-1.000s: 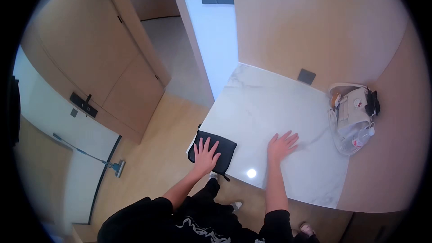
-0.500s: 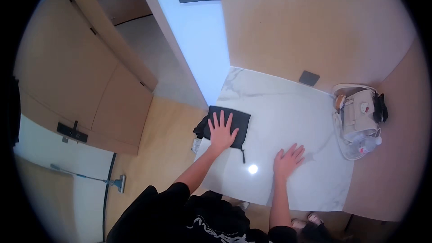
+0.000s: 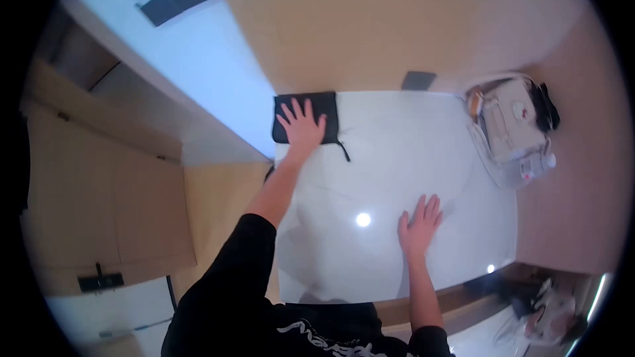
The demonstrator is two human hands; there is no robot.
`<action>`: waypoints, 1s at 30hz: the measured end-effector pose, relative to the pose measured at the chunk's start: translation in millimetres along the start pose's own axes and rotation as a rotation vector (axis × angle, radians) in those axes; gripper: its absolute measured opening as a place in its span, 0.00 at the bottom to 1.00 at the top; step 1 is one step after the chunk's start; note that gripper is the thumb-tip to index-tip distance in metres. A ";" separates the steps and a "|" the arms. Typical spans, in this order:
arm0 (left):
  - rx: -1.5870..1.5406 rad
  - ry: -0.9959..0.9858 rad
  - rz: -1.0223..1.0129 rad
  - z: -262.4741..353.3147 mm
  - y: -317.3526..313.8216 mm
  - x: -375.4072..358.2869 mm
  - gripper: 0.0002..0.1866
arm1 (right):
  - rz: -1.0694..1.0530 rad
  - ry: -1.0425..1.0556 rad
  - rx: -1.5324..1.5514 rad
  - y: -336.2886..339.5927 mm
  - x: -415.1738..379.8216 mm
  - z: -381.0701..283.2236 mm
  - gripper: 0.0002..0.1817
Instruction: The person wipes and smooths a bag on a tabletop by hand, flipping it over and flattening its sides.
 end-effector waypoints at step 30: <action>-0.025 -0.071 -0.043 100.9 16.0 -300.9 0.39 | -0.082 0.171 -0.023 -10.1 -13.9 16.8 0.38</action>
Point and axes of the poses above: each hand's wrist, its own x-axis towards the middle knuckle, its own y-axis out of the back of the hand, z = x × y, the point moved 8 cm from there along x, towards the middle knuckle, and after that the axes turned 10 degrees about -z, right-handed, at the moved point
